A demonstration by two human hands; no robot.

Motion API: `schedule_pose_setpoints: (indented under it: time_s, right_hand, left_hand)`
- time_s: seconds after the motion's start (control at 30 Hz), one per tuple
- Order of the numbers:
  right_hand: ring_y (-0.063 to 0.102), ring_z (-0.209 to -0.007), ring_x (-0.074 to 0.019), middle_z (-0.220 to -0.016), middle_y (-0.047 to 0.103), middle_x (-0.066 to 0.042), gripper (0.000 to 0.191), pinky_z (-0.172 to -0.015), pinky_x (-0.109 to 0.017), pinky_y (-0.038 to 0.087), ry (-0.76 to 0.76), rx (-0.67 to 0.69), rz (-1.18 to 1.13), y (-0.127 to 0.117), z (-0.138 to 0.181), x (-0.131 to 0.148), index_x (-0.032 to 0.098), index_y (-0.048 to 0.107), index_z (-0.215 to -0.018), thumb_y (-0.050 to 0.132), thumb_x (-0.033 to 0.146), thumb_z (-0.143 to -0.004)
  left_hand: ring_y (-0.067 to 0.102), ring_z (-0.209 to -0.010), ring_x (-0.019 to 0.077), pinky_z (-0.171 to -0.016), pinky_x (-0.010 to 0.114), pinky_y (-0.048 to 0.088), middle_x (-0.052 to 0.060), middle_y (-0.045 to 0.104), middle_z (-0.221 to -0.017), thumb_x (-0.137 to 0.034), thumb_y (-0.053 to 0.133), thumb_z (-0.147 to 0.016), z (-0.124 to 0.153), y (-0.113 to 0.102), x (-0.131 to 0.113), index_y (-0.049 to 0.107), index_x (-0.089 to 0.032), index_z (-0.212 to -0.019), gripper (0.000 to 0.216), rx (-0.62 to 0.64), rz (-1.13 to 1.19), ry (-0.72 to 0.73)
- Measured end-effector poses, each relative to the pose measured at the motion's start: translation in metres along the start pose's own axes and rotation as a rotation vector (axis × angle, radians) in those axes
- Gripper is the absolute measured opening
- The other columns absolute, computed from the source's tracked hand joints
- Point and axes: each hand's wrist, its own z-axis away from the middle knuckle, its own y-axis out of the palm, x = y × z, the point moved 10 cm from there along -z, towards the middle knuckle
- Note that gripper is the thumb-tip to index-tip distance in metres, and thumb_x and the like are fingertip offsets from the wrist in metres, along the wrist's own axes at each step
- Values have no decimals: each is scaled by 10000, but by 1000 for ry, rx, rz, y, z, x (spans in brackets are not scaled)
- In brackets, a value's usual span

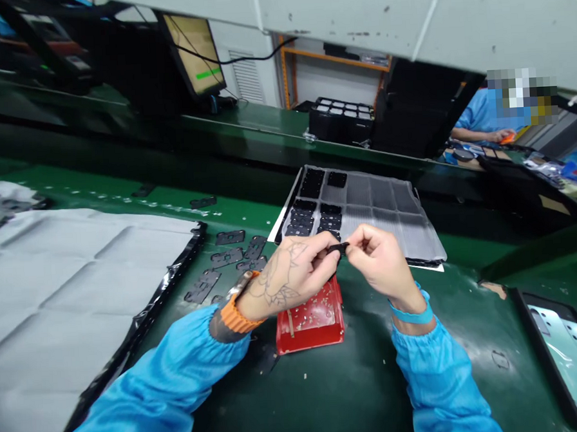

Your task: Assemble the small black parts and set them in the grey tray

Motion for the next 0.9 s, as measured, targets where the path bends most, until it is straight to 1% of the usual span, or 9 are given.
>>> schedule_pose_setpoints:
  time_s: [0.1,0.2,0.27,0.33,0.4,0.53,0.6,0.67,0.9]
  right_hand:
    - [578,-681,-142,-783,652,-6,189,-641,-269,497,-33,16,-42,0,1,-5,201,637,-865,719,371,-848]
    - [607,-700,-157,-791,658,-10,249,-654,-280,518,-30,11,19,-13,-21,-20,211,618,-886,717,439,-880]
    - [628,-711,-180,-824,676,-27,271,-640,-303,532,-9,-92,171,-31,-59,-35,206,628,-973,630,473,-931]
    - [677,-858,-226,-956,719,-71,311,-713,-341,561,38,-148,378,-37,-112,-54,177,673,-1061,543,448,-982]
    - [689,-946,-248,-1000,738,-82,285,-823,-370,570,88,-118,456,-27,-168,-78,142,714,-1028,623,405,-969]
    - [678,-1082,-236,-1279,660,-96,351,-922,-442,599,195,-3,584,9,-247,-130,171,642,-1275,659,394,-1003]
    - [670,-1111,-242,-1314,644,-104,368,-938,-456,597,218,37,643,22,-264,-153,179,625,-1308,656,387,-1007]
    - [669,-1116,-243,-1318,643,-106,369,-942,-459,595,225,67,698,26,-272,-172,179,624,-1311,656,385,-1006]
    - [667,-1120,-242,-1321,644,-104,355,-947,-456,593,217,106,830,6,-286,-205,183,633,-1300,651,386,-1009]
  left_hand:
    - [578,-599,154,-599,284,407,-8,594,-671,-223,465,-1028,-1,2,9,552,-185,-892,166,-89,-41,-68]
    - [656,-686,166,-644,279,456,19,668,-763,-317,497,-1058,-2,6,25,570,-171,-997,174,-47,-66,-162]
    - [682,-713,174,-659,285,484,22,689,-788,-381,532,-1050,-2,3,37,573,-162,-1073,224,6,-75,-218]
    - [685,-713,181,-672,301,504,27,696,-782,-394,542,-1043,-2,-4,42,583,-164,-1074,236,52,-117,-214]
    - [674,-692,188,-661,317,509,38,697,-764,-377,540,-1041,0,-6,37,604,-168,-1008,221,142,-194,-145]
    - [690,-692,230,-588,354,494,75,737,-830,-442,554,-1025,14,7,19,642,-156,-1026,299,401,-322,12]
    - [703,-707,233,-600,367,508,72,752,-869,-466,536,-1030,20,8,14,645,-160,-1049,325,451,-297,35]
    - [706,-723,226,-636,374,530,58,758,-878,-457,528,-1035,20,4,14,644,-167,-1066,314,425,-257,19]
    - [701,-751,241,-671,394,555,71,750,-873,-381,534,-1032,13,-19,36,661,-154,-1104,270,245,-212,-40]
